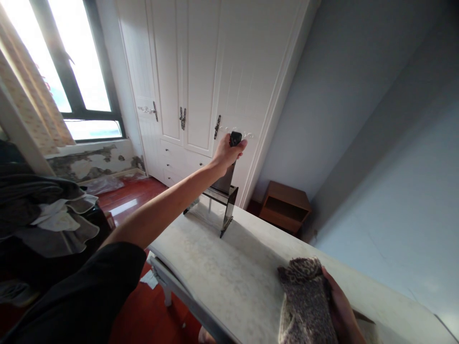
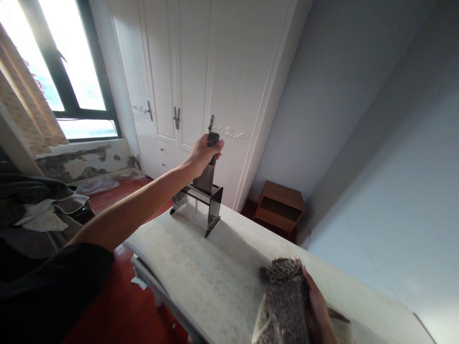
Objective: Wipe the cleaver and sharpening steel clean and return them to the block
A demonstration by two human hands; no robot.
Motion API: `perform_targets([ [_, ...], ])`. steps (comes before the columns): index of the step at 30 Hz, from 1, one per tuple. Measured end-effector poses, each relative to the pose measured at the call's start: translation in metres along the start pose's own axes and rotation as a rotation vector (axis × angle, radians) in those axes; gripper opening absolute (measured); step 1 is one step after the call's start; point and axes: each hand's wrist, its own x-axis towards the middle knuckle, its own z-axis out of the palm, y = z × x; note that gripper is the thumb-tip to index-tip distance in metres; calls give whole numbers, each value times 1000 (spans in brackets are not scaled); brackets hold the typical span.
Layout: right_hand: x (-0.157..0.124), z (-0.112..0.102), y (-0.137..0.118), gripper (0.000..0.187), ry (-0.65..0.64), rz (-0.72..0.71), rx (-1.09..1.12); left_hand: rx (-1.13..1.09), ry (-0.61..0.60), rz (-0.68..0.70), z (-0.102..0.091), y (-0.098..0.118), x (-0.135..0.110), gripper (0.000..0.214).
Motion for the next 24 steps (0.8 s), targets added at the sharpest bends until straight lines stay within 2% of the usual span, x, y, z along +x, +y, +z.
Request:
perform_targets([
  [6,4,-4,1,54,-32,-45,-37,15,19,-11,-7,-30,-10,27],
  [10,4,-4,2,56,-1,-43,-6,25,24,-25,-13,-47,-19,26],
  [24,0,0,1,60,13,-20,3,-17,2,-59,-25,-83,-44,25],
])
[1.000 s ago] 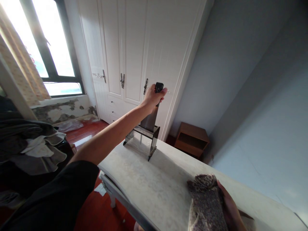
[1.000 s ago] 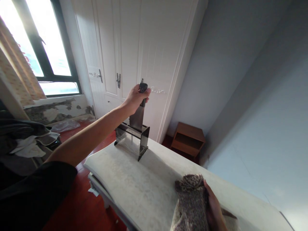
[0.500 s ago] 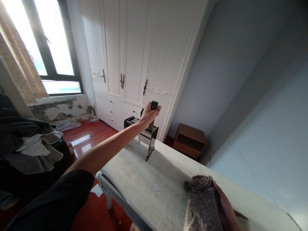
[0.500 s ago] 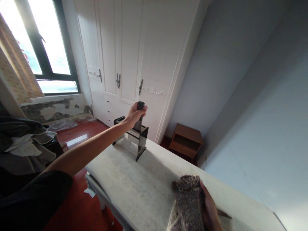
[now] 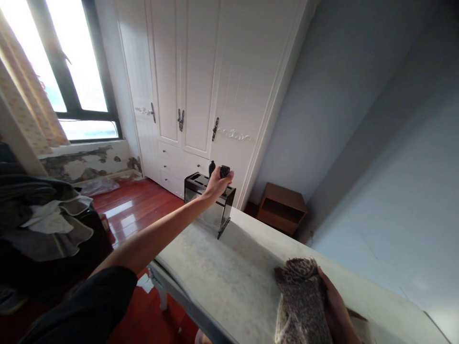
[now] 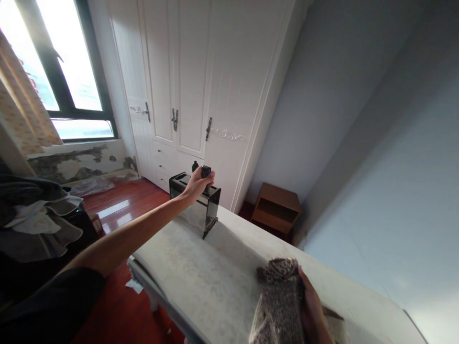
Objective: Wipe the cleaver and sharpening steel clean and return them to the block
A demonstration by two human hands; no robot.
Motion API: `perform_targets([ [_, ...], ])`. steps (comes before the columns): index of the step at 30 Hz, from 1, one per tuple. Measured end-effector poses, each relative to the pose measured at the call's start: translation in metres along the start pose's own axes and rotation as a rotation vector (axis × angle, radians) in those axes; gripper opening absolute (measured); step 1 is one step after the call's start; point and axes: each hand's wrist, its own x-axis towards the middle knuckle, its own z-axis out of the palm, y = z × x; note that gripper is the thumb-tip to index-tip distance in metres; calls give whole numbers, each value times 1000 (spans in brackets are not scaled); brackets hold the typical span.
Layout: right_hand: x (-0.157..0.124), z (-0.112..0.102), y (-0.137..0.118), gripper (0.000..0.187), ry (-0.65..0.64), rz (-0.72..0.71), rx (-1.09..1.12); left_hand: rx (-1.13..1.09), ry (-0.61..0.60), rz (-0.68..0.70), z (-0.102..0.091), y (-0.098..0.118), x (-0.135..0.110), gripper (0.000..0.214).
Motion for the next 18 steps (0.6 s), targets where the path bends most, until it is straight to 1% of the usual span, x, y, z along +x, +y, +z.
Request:
perform_targets([
  [7,0,0,1,56,21,12,5,-26,-16,-23,-3,-7,-4,29],
  [10,2,-3,1,51,49,-19,-15,-19,-22,-18,-5,-8,-4,31],
  [13,3,-7,0,43,46,-54,27,-28,-41,-30,-7,-7,-5,32],
  [16,8,-13,0,36,24,-158,61,-3,-73,-19,-10,-8,-4,30],
  [18,15,-19,0,30,51,-253,78,35,-103,3,-13,-10,-3,27],
])
